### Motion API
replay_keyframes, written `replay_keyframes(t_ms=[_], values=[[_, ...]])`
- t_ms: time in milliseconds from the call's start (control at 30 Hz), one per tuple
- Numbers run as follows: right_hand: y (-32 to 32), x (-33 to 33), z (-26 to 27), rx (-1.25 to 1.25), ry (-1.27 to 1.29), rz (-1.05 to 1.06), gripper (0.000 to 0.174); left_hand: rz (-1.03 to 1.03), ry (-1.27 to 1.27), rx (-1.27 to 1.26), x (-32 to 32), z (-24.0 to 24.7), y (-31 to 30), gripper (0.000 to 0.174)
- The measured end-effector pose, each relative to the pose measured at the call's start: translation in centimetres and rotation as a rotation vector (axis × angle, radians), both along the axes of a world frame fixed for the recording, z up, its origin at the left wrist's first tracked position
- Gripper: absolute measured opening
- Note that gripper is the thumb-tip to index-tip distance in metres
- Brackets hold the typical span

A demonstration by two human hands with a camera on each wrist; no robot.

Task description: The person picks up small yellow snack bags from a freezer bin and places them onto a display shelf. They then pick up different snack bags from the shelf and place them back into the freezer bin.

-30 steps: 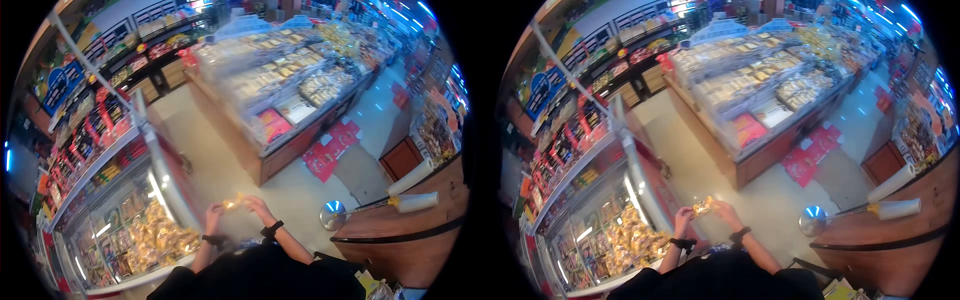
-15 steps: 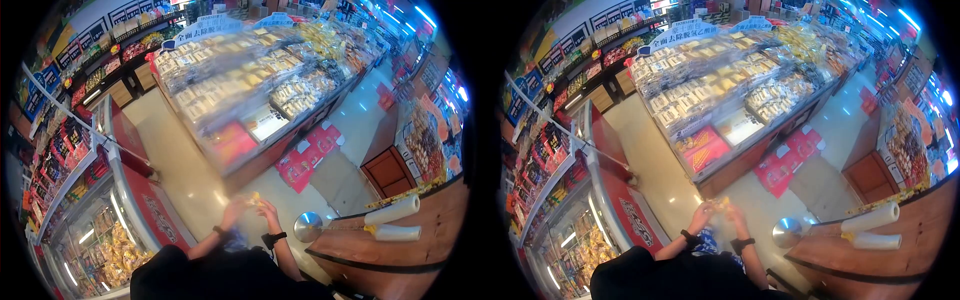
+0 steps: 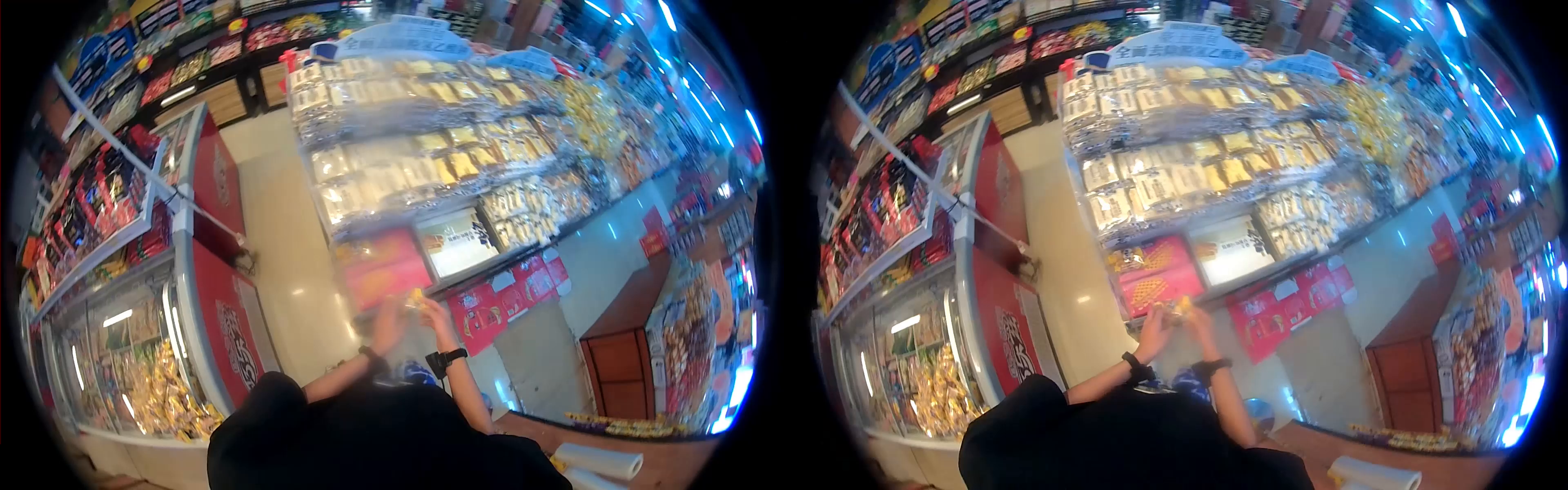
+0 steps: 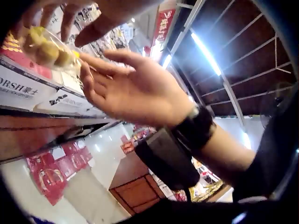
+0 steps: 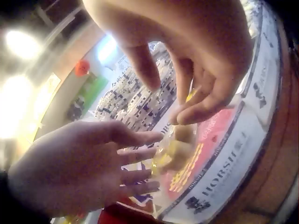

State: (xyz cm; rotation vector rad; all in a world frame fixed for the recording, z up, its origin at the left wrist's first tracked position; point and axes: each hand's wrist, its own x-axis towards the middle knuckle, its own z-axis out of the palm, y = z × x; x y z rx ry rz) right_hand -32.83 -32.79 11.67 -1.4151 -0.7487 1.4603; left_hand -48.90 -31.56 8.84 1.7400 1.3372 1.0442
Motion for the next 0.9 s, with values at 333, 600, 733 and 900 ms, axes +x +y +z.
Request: replay_keyframes(t_ms=[333, 600, 733, 900], values=[[10.3, -2.5, -7.0, -0.105, -0.021, 0.400, 0.051, 0.436, 0.105, -0.088, 0.5, 0.6, 5.5, 0.038], [13.7, -0.5, -9.6, -0.149, 0.155, 0.645, 0.039, 0.285, 0.039, -0.420, 2.7, 1.9, 5.7, 0.055], [17.3, -1.0, -12.8, 0.032, -0.193, 0.877, 0.044, 0.448, 0.395, -0.353, 3.9, -2.8, 6.5, 0.055], [18.7, -0.7, -7.8, 0.354, -0.310, 0.981, 0.056, 0.619, 0.399, -0.300, 5.3, -3.6, 7.2, 0.054]])
